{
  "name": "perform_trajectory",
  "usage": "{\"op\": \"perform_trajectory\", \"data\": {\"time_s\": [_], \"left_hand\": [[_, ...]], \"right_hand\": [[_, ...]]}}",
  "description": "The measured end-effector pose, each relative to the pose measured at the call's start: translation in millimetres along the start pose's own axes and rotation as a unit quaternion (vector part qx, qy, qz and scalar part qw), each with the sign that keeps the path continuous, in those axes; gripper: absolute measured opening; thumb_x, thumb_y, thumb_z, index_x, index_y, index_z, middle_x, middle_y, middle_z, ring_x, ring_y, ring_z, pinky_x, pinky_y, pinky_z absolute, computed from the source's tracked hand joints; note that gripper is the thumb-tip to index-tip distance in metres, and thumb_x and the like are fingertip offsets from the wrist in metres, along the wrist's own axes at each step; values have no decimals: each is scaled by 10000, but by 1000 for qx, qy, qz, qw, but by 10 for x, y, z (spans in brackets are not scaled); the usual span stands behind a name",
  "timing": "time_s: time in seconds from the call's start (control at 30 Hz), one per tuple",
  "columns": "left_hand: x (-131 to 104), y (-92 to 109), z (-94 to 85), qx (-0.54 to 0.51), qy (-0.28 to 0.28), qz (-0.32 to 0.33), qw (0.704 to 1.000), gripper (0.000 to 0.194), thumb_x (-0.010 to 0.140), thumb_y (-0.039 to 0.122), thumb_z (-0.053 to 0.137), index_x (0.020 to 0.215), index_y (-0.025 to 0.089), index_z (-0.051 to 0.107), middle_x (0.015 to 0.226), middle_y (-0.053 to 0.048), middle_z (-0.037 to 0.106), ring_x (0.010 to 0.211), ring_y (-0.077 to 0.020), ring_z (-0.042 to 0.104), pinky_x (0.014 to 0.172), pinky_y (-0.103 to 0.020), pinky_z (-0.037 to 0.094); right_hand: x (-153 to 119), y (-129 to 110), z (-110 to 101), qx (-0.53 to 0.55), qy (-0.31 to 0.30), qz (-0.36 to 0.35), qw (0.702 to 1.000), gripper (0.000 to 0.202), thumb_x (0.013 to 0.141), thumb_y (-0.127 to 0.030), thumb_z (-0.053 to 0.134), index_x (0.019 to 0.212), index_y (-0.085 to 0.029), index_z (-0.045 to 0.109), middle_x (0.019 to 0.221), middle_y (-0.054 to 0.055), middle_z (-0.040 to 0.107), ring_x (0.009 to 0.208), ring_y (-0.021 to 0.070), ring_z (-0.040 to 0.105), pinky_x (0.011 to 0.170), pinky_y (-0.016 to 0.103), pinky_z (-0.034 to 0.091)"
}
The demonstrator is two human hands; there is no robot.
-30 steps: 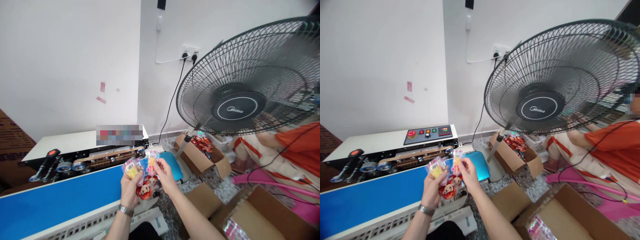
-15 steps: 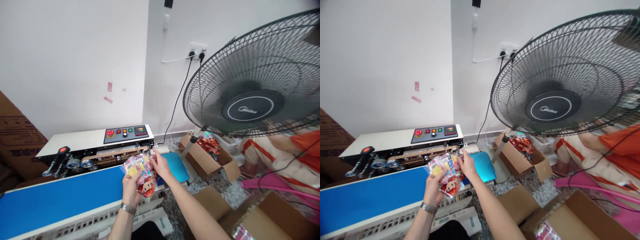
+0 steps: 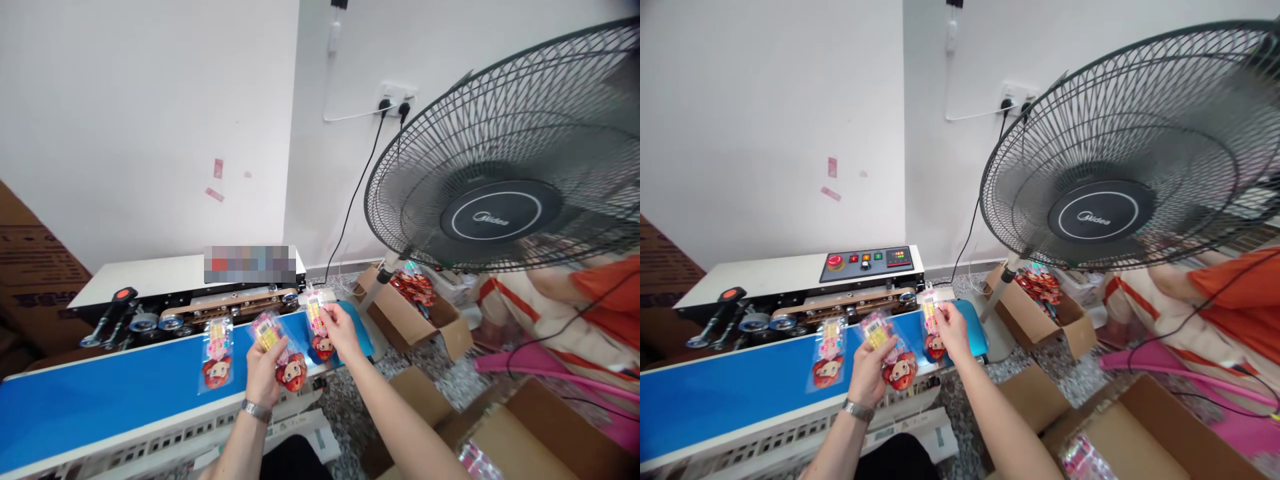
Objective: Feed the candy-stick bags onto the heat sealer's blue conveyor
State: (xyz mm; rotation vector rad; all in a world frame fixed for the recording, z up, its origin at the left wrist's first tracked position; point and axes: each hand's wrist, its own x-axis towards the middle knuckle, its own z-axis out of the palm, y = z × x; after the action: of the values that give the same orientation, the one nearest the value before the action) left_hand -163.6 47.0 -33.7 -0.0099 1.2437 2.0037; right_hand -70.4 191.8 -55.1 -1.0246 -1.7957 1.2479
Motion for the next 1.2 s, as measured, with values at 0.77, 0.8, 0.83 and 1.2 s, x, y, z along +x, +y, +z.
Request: {"op": "perform_trajectory", "data": {"time_s": [0.77, 0.8, 0.83, 1.2], "left_hand": [[10, -17, -12, 2, -36, 35, 999, 328, 530, 212, 775, 802, 130, 612, 719, -34, 672, 617, -138, 618, 622, -256, 474], [27, -22, -25, 8, -26, 38, 999, 326, 516, 208, 782, 780, 130, 608, 697, -25, 666, 597, -127, 608, 608, -246, 467], [41, -23, -36, 11, -18, 41, 999, 333, 504, 202, 788, 774, 131, 605, 691, -21, 664, 593, -121, 604, 605, -240, 462], [-18, 41, 35, -45, -48, 26, 997, 433, 516, 229, 780, 902, 131, 610, 891, -92, 690, 777, -216, 647, 740, -347, 493]], "right_hand": [[-124, -166, 58, 39, -54, -46, 997, 284, 796, -448, 489, 819, -173, 556, 706, 19, 602, 634, 153, 547, 569, 231, 425], [-57, -104, 35, 24, -20, -36, 999, 299, 784, -463, 487, 814, -174, 558, 691, 21, 605, 621, 158, 547, 557, 232, 420], [12, -42, 18, 1, 7, -24, 1000, 306, 772, -472, 487, 804, -178, 563, 671, 19, 607, 605, 162, 545, 543, 233, 414], [130, -148, 265, -139, -25, -40, 989, 228, 746, -306, 551, 935, -197, 617, 841, 59, 662, 781, 205, 610, 722, 295, 439]]}}
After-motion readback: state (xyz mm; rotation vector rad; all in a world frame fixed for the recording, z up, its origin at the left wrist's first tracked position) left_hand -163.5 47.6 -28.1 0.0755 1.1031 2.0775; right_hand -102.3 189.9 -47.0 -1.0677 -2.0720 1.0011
